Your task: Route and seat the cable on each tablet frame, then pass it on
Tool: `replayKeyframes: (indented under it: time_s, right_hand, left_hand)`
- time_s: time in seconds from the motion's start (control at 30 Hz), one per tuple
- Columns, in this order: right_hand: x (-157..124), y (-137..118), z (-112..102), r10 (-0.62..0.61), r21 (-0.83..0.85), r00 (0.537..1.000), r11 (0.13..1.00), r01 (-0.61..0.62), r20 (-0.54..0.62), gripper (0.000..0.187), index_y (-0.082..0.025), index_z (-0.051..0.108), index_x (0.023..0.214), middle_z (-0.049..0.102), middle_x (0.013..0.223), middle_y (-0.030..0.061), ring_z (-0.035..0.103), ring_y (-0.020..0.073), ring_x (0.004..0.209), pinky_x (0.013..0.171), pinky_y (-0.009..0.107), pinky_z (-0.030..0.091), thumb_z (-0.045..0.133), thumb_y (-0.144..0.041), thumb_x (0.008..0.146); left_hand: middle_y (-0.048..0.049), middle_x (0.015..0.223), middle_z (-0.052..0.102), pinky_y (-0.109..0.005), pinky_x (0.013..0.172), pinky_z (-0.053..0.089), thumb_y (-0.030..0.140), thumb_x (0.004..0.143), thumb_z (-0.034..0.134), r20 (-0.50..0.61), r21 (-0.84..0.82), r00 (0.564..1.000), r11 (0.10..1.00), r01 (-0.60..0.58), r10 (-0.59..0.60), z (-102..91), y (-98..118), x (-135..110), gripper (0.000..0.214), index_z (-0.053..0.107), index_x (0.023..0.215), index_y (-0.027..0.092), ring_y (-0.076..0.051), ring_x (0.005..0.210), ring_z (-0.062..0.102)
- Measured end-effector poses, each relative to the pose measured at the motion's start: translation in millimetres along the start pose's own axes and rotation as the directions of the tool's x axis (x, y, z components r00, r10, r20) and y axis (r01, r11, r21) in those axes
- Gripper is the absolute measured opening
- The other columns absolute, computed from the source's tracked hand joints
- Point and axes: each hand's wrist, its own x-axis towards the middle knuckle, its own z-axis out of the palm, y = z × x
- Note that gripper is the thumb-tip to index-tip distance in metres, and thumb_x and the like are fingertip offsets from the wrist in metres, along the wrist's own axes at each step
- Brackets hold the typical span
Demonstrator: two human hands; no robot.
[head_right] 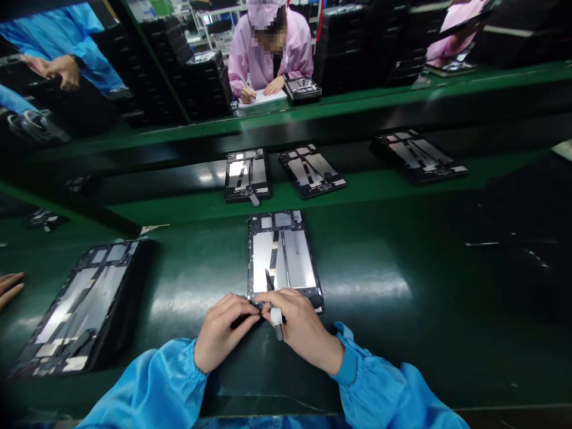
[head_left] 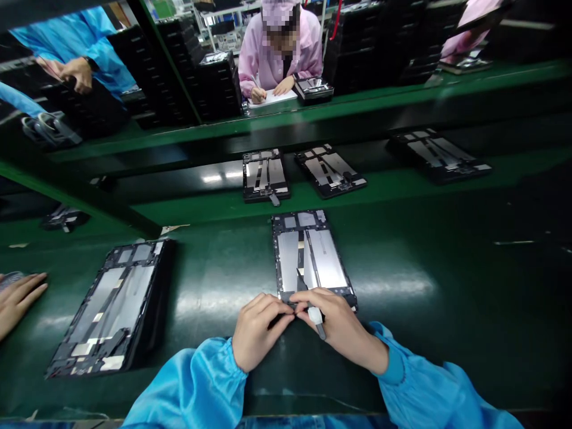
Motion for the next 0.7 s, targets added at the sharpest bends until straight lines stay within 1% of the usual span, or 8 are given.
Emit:
replayKeyframes:
  time_s: [0.1,0.23,0.3,0.37,0.4,0.5,0.57,0.7]
  right_hand:
    - [0,0,-1,-0.003,0.002,1.000,1.000,0.003,0.011,0.033,-0.024,0.064,0.113,0.072,0.085,0.0020,0.068,0.0205,0.081,0.073,0.032,0.051,0.057,-0.005,0.088]
    - [0,-1,-1,0.023,0.007,1.000,1.000,-0.023,0.013,0.031,-0.024,0.063,0.112,0.073,0.085,0.0014,0.069,0.0211,0.083,0.075,0.033,0.051,0.062,-0.006,0.086]
    - [0,-1,1,0.018,-0.002,1.000,1.000,-0.018,0.001,0.031,-0.024,0.063,0.112,0.073,0.085,0.0014,0.068,0.0211,0.082,0.076,0.034,0.051,0.061,-0.005,0.087]
    - [-1,1,4,-0.011,-0.025,1.000,1.000,0.011,-0.010,0.033,-0.024,0.062,0.114,0.072,0.085,0.0020,0.067,0.0209,0.081,0.074,0.034,0.051,0.058,-0.004,0.088]
    - [-2,2,5,-0.032,-0.044,0.999,0.999,0.031,-0.016,0.034,-0.024,0.062,0.115,0.071,0.085,0.0026,0.066,0.0210,0.080,0.072,0.034,0.051,0.057,-0.004,0.089]
    - [-4,5,9,-0.091,-0.126,0.996,0.988,0.088,-0.020,0.033,-0.023,0.062,0.116,0.067,0.083,0.0046,0.062,0.0214,0.076,0.066,0.033,0.049,0.053,-0.003,0.090]
    - [-6,6,10,-0.108,-0.177,0.994,0.979,0.104,-0.011,0.034,-0.022,0.063,0.115,0.065,0.080,0.0051,0.061,0.0218,0.074,0.063,0.033,0.049,0.051,-0.002,0.090]
    - [-7,5,9,-0.100,-0.187,0.995,0.977,0.100,0.006,0.038,-0.022,0.062,0.117,0.065,0.082,0.0058,0.061,0.0222,0.075,0.064,0.033,0.051,0.049,0.000,0.089]
  left_hand:
    - [-0.0015,0.084,0.066,-0.027,0.072,0.048,0.025,0.096,0.058,0.013,0.036,1.000,0.999,-0.026,0.025,0.0,0,-2,0.011,0.066,0.090,0.019,-0.015,0.079,0.060]
    - [-0.0022,0.083,0.062,-0.026,0.068,0.047,0.031,0.097,0.055,0.036,0.097,0.999,0.995,0.020,-0.023,-0.6,1,-3,0.018,0.067,0.089,0.020,-0.015,0.078,0.058]
    - [-0.0021,0.082,0.061,-0.026,0.067,0.046,0.032,0.098,0.053,0.054,0.136,0.998,0.990,0.031,-0.038,-1.4,4,-3,0.021,0.066,0.088,0.020,-0.015,0.078,0.057]
    - [-0.0019,0.081,0.060,-0.026,0.065,0.044,0.031,0.099,0.051,0.070,0.224,0.997,0.975,0.002,-0.018,-3.1,7,-3,0.022,0.066,0.087,0.020,-0.015,0.075,0.055]
    - [-0.0021,0.081,0.060,-0.026,0.064,0.042,0.029,0.100,0.049,0.078,0.292,0.997,0.956,-0.039,0.016,-4.4,9,-5,0.022,0.066,0.089,0.020,-0.016,0.074,0.054]
    - [-0.0050,0.091,0.064,-0.029,0.063,0.040,0.019,0.102,0.038,0.131,0.504,0.979,0.840,-0.202,0.157,-9.7,12,-11,0.028,0.066,0.106,0.017,-0.017,0.074,0.053]
    - [-0.0076,0.103,0.065,-0.031,0.066,0.041,0.015,0.103,0.031,0.176,0.553,0.964,0.790,-0.263,0.198,-13.0,11,-17,0.034,0.061,0.119,0.015,-0.019,0.080,0.055]
    - [-0.0070,0.115,0.064,-0.031,0.073,0.043,0.014,0.103,0.033,0.193,0.513,0.960,0.813,-0.274,0.203,-15.6,3,-25,0.035,0.056,0.129,0.017,-0.018,0.088,0.056]
